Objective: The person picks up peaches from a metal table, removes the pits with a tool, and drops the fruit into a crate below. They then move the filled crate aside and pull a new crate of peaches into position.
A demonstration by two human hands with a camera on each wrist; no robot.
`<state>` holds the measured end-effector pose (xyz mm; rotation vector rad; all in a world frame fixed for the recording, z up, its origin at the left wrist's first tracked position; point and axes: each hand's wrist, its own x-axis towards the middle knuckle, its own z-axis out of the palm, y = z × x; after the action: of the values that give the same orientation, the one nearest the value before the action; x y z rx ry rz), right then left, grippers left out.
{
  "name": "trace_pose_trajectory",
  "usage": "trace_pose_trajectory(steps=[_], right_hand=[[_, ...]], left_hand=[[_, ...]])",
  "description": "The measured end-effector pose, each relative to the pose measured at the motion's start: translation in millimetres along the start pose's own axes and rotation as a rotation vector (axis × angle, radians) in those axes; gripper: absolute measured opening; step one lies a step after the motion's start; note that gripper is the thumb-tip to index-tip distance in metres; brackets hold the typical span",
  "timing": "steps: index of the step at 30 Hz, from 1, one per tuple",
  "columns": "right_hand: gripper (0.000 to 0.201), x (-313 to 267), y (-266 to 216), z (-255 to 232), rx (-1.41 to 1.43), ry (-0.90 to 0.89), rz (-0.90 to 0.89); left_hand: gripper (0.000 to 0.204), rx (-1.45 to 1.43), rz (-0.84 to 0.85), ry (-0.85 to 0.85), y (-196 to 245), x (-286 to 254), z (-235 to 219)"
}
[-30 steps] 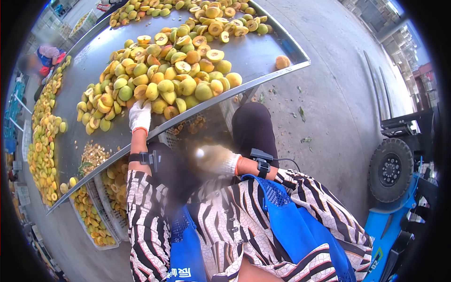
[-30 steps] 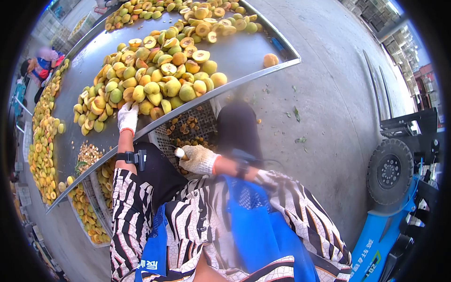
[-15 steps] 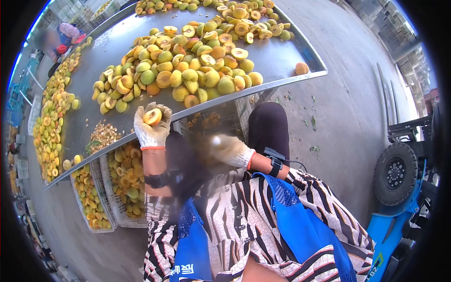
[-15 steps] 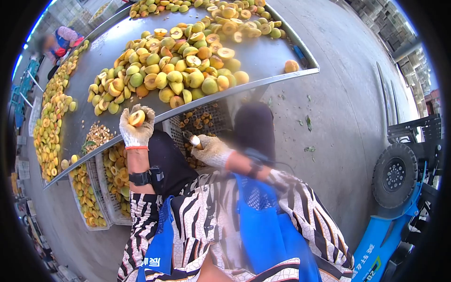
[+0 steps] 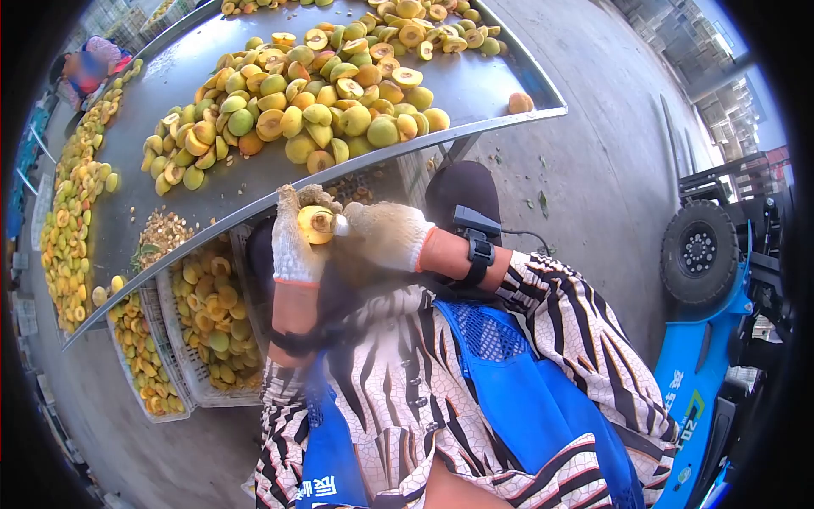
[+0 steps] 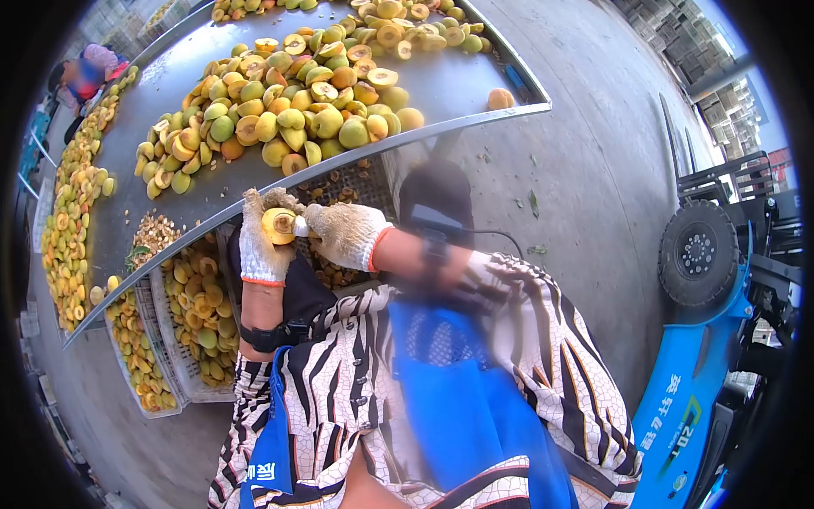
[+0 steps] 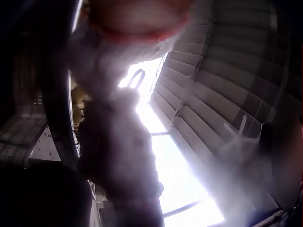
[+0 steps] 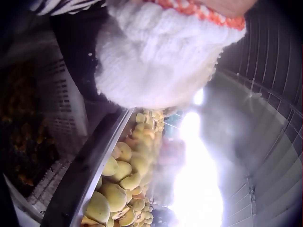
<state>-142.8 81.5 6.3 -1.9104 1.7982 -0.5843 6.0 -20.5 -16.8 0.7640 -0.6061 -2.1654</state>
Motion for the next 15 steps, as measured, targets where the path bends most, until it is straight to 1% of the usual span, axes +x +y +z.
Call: trace_pose_trajectory(steps=[3, 6, 11, 12, 15], right_hand=[[0.027, -2.0, 6.5, 0.0, -0.025, -0.018, -0.045], [0.024, -7.6, -2.8, -9.6, -0.082, -0.070, 0.049], [0.020, -9.8, 9.5, -6.0, -0.167, -0.113, 0.047], [0.020, -10.7, 10.3, -7.3, -0.182, -0.130, 0.052], [0.024, -13.9, 25.5, 6.9, -0.177, -0.023, -0.030]], left_hand=[[0.051, 0.033, -0.010, 0.037, -2.6, -2.2, 2.2], [0.051, 0.055, -0.016, 0.088, -3.7, -7.1, 10.3], [0.049, 0.095, -0.016, 0.161, -10.9, -10.0, 20.1], [0.050, 0.132, 0.000, 0.153, -13.4, -8.9, 18.5], [0.051, 0.224, 0.048, 0.153, -19.7, -5.3, 14.8]])
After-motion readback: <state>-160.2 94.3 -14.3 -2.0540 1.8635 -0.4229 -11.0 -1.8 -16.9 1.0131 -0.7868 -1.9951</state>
